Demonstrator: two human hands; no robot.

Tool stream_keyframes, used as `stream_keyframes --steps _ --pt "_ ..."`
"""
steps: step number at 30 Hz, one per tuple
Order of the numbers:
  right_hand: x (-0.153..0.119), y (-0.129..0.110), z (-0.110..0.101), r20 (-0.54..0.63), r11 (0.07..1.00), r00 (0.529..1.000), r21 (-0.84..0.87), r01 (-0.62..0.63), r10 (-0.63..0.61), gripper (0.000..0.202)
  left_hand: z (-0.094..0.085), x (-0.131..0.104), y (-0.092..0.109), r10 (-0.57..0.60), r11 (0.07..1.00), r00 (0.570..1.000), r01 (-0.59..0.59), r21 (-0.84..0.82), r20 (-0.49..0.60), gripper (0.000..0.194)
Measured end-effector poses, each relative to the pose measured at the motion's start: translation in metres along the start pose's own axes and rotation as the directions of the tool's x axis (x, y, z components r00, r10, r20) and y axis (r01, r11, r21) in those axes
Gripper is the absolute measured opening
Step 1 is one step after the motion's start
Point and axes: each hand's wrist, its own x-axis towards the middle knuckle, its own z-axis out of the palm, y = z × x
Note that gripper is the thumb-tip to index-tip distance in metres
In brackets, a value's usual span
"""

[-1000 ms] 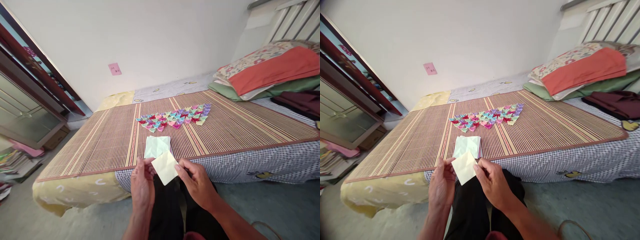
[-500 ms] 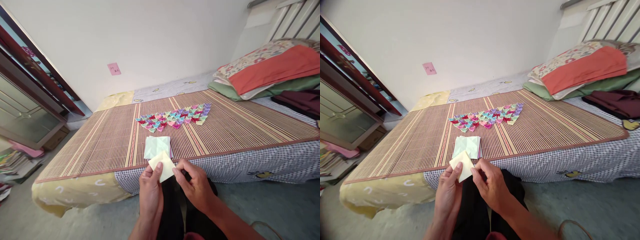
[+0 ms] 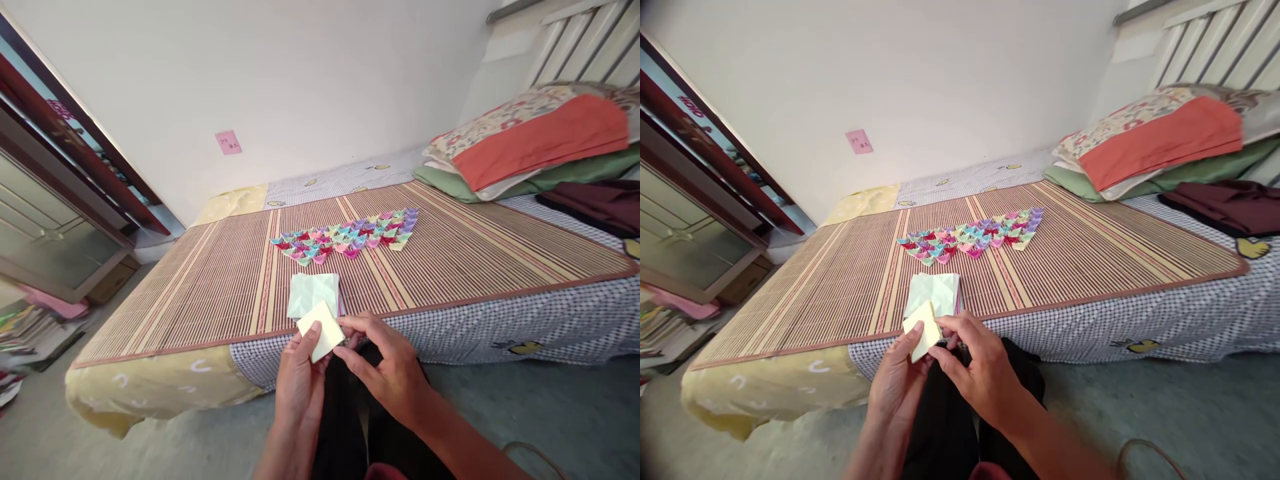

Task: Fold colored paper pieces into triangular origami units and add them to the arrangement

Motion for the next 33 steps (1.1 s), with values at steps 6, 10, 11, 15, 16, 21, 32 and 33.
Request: stream_keyframes --steps 6,10,11,15,16,21,32,33 --pt "0.002 -0.004 0.0 -0.053 0.998 0.997 0.031 -0.047 0.049 0.009 0.003 -0.004 -0.001 0.018 1.0 0.999 -0.018 0.001 -0.029 0.031" --pt "0.007 -0.009 -0.003 0.009 0.932 0.949 0.186 -0.312 0.316 0.008 0.004 -0.007 -0.004 0.134 0.986 0.991 -0.135 0.094 0.017 0.036" --pt "0.009 -0.009 -0.004 0.055 0.898 0.929 0.242 -0.368 0.366 0.013 0.003 -0.008 -0.005 0.176 0.976 0.984 -0.178 0.122 0.032 0.034" --pt "0.013 -0.006 -0.003 0.228 0.783 0.873 0.386 -0.487 0.431 0.023 0.0 -0.007 -0.006 0.228 0.931 0.965 -0.255 0.26 0.13 0.028" --pt "0.013 -0.004 -0.002 0.241 0.763 0.865 0.408 -0.502 0.44 0.027 -0.001 -0.007 -0.006 0.209 0.928 0.967 -0.244 0.281 0.149 0.028" --pt "0.01 0.003 0.004 0.138 0.712 0.844 0.477 -0.515 0.518 0.033 0.002 -0.013 -0.008 0.33 0.9 0.942 -0.335 0.278 0.068 0.042" --pt "0.012 -0.001 0.012 0.151 0.684 0.821 0.483 -0.547 0.55 0.037 -0.007 -0.008 -0.003 0.367 0.769 0.919 -0.387 0.51 0.144 0.023" --pt "0.012 0.001 0.01 0.182 0.694 0.828 0.467 -0.548 0.531 0.039 -0.008 -0.004 0.001 0.311 0.826 0.94 -0.341 0.449 0.14 0.024"
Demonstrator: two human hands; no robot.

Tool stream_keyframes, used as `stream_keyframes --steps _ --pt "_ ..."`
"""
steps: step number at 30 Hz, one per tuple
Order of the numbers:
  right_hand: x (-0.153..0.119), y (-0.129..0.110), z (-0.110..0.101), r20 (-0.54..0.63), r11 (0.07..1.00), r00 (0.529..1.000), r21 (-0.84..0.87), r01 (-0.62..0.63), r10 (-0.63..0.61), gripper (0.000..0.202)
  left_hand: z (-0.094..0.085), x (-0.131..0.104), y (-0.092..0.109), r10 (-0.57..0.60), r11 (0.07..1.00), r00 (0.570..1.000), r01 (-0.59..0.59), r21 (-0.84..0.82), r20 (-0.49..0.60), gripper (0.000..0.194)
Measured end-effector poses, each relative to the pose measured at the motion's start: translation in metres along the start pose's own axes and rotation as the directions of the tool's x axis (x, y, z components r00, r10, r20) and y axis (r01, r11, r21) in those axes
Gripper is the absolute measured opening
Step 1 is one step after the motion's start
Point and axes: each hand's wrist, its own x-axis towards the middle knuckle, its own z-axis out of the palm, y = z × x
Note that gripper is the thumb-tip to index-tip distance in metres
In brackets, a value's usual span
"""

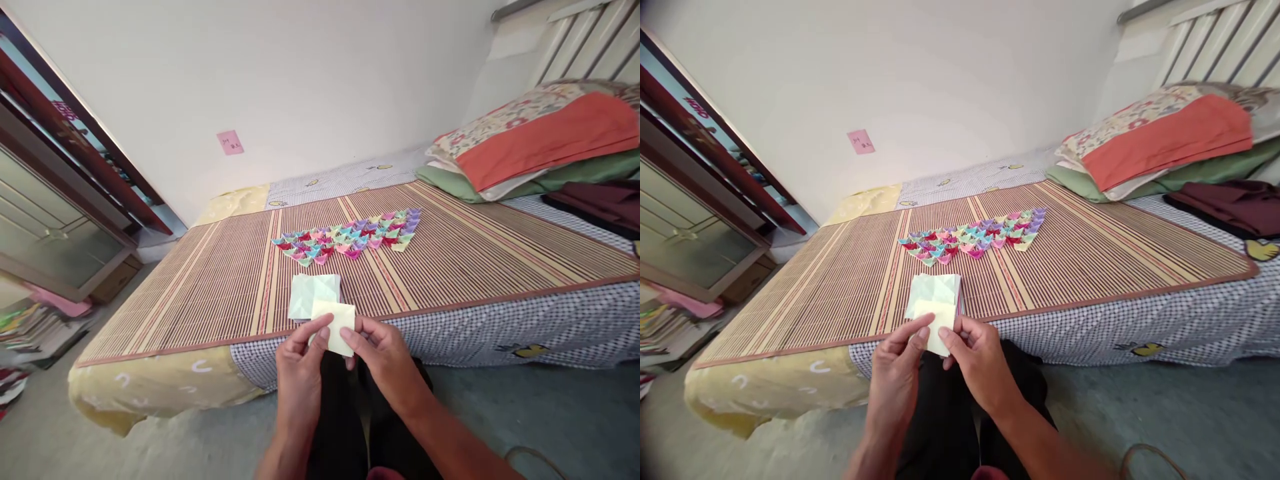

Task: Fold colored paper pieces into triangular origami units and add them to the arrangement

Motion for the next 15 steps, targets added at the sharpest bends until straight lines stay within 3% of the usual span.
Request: stream_keyframes --steps 3,6,10,15 --pt "0.003 -0.002 -0.013 -0.001 0.991 0.996 -0.104 0.084 -0.084 0.037 -0.006 0.013 0.004 -0.155 0.972 0.987 0.161 -0.173 0.05 0.029" --pt "0.005 -0.007 -0.026 -0.048 0.919 0.96 -0.303 0.25 -0.277 0.019 -0.008 0.019 0.007 -0.245 0.942 0.965 0.26 -0.212 0.093 0.032" --pt "0.004 -0.014 -0.034 0.176 0.751 0.887 -0.478 0.456 -0.427 0.028 -0.008 0.021 0.008 -0.318 0.915 0.939 0.341 -0.217 0.131 0.033" --pt "0.003 -0.018 -0.034 0.299 0.713 0.865 -0.49 0.501 -0.402 0.02 -0.006 0.02 0.012 -0.371 0.891 0.914 0.4 -0.214 0.161 0.029"
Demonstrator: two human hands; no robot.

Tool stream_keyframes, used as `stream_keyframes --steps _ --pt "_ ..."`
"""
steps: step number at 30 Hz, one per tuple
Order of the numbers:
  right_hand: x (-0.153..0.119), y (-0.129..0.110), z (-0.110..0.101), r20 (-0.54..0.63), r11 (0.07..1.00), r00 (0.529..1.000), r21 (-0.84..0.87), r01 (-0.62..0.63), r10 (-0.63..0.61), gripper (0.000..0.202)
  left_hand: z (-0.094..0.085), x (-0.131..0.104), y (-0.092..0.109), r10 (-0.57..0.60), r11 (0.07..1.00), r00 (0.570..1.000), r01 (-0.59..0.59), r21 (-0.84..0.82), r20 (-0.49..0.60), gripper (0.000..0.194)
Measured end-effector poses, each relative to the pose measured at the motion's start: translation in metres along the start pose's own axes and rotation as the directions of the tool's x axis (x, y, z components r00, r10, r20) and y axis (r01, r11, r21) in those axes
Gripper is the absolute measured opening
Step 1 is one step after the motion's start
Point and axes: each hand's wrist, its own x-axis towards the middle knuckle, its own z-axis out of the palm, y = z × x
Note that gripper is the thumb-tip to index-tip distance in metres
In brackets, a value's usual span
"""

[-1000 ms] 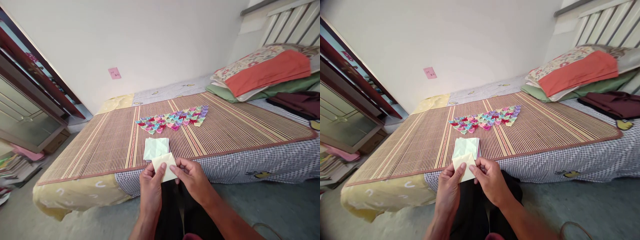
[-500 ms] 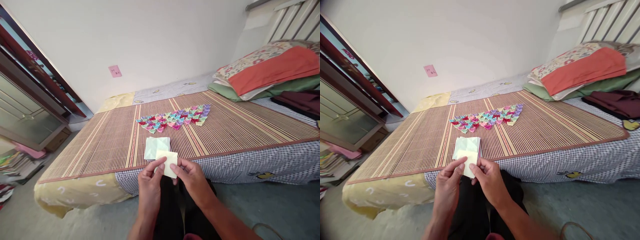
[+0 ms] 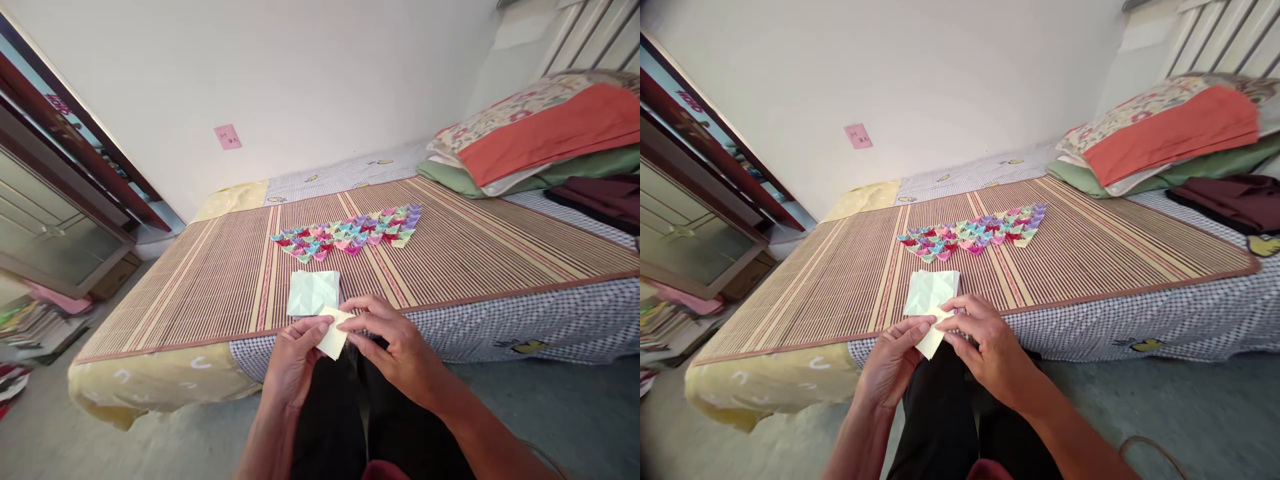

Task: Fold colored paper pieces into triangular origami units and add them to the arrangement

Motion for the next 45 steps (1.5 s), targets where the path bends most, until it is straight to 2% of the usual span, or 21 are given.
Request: stream_keyframes --steps 4,8,15,22,27,31,34,40,45 --pt "0.0 -0.002 -0.003 0.047 1.0 0.998 0.005 0.03 -0.03 0.019 -0.001 -0.001 0.001 -0.015 0.998 0.998 0.012 0.056 0.055 0.026" --pt "-0.001 0.0 -0.008 0.095 0.998 0.994 0.026 0.05 -0.052 0.022 -0.004 0.0 0.0 -0.007 0.996 0.997 0.0 0.091 0.079 0.031" --pt "-0.001 0.004 -0.012 0.09 0.999 0.995 0.031 0.034 -0.036 0.021 -0.002 0.0 0.0 -0.029 0.997 0.994 0.021 0.076 0.107 0.031" --pt "0.0 -0.001 -0.004 0.072 0.992 0.989 0.022 0.124 -0.126 0.012 -0.001 -0.001 -0.003 -0.032 0.998 0.988 0.025 0.053 0.15 0.033" --pt "-0.002 -0.001 -0.002 0.016 0.997 0.999 0.076 0.029 -0.03 0.015 -0.001 -0.007 -0.001 0.007 0.995 0.976 -0.029 0.098 0.219 0.035" --pt "-0.004 -0.001 0.0 -0.034 0.993 0.998 0.107 -0.04 0.044 0.019 -0.003 -0.011 0.001 -0.01 0.987 0.958 -0.036 0.156 0.286 0.035" --pt "-0.003 -0.001 0.002 -0.051 0.991 0.995 0.114 -0.075 0.081 0.021 -0.003 -0.012 -0.001 -0.007 0.979 0.972 -0.042 0.201 0.237 0.031" --pt "-0.004 -0.002 0.005 -0.069 0.989 0.992 0.109 -0.096 0.104 0.024 0.004 -0.015 -0.005 0.072 0.953 0.984 -0.116 0.28 0.164 0.032" --pt "-0.008 -0.002 0.008 -0.184 0.991 0.976 0.088 -0.104 0.119 0.003 0.005 -0.018 -0.008 0.047 0.956 0.989 -0.086 0.281 0.143 0.034"
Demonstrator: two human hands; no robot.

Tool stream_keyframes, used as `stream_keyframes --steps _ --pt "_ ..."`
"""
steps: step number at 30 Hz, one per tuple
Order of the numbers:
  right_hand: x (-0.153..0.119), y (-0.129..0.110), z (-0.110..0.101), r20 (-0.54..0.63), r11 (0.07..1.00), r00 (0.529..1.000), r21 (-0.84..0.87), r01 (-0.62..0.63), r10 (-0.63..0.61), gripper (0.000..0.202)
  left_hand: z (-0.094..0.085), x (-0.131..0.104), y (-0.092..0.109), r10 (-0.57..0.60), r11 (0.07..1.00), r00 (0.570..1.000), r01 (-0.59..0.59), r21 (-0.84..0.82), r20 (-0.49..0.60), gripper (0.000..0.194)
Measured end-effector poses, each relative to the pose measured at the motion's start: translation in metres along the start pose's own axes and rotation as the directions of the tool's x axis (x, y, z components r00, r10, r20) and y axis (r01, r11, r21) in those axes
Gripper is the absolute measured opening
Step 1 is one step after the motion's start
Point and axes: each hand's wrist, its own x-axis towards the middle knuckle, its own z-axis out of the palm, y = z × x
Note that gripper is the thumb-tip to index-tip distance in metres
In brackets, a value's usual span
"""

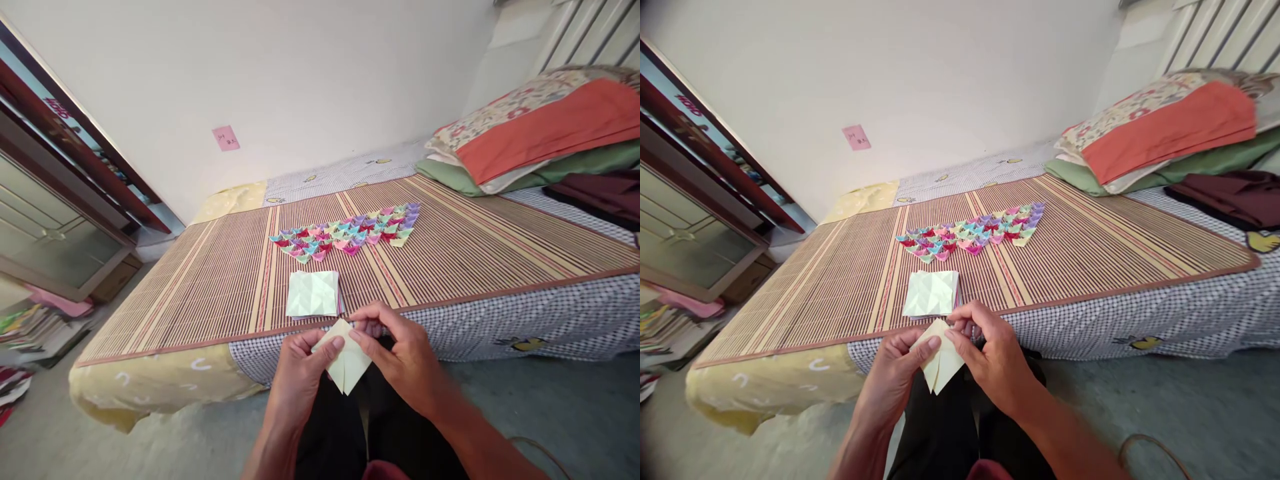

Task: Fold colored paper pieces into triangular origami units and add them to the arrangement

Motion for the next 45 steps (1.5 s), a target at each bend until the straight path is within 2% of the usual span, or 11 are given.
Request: stream_keyframes --steps 4,7,16,23,27,30,34,39,45 --pt "-0.001 -0.001 0.001 -0.048 0.996 0.995 -0.016 0.091 -0.092 0.01 0.001 -0.001 0.0 0.002 1.0 1.0 -0.002 0.023 -0.004 0.035" --pt "0.001 -0.003 0.001 -0.056 0.995 0.993 -0.005 0.102 -0.102 0.011 0.002 -0.001 0.0 0.001 0.999 1.0 -0.001 0.051 0.002 0.036" --pt "-0.002 -0.004 0.0 -0.035 0.999 0.999 0.044 0.01 -0.008 0.01 0.001 -0.003 -0.003 -0.009 0.996 1.0 0.009 0.085 0.001 0.028" --pt "-0.002 -0.005 -0.006 0.042 0.985 0.994 0.136 -0.103 0.098 0.002 0.004 -0.006 0.001 0.023 0.995 0.999 -0.025 0.096 0.027 0.028" --pt "-0.001 -0.005 -0.009 0.129 0.965 0.978 0.189 -0.184 0.161 0.012 0.005 -0.006 0.007 0.063 0.983 0.996 -0.072 0.17 0.058 0.031" --pt "0.0 -0.008 -0.01 0.167 0.969 0.976 0.178 -0.17 0.141 0.011 0.006 -0.006 0.009 0.072 0.976 0.995 -0.085 0.199 0.07 0.033" --pt "0.002 -0.013 -0.009 0.15 0.98 0.98 0.13 -0.147 0.127 0.021 0.006 -0.006 0.005 0.088 0.973 0.994 -0.101 0.206 0.072 0.037" --pt "0.001 -0.013 -0.004 0.135 0.983 0.979 0.08 -0.162 0.15 0.025 0.005 -0.007 0.001 0.088 0.971 0.995 -0.097 0.218 0.05 0.032" --pt "0.0 -0.011 -0.001 0.162 0.981 0.973 0.075 -0.179 0.165 0.028 0.002 -0.009 0.012 0.129 0.921 0.974 -0.188 0.342 0.186 0.029"
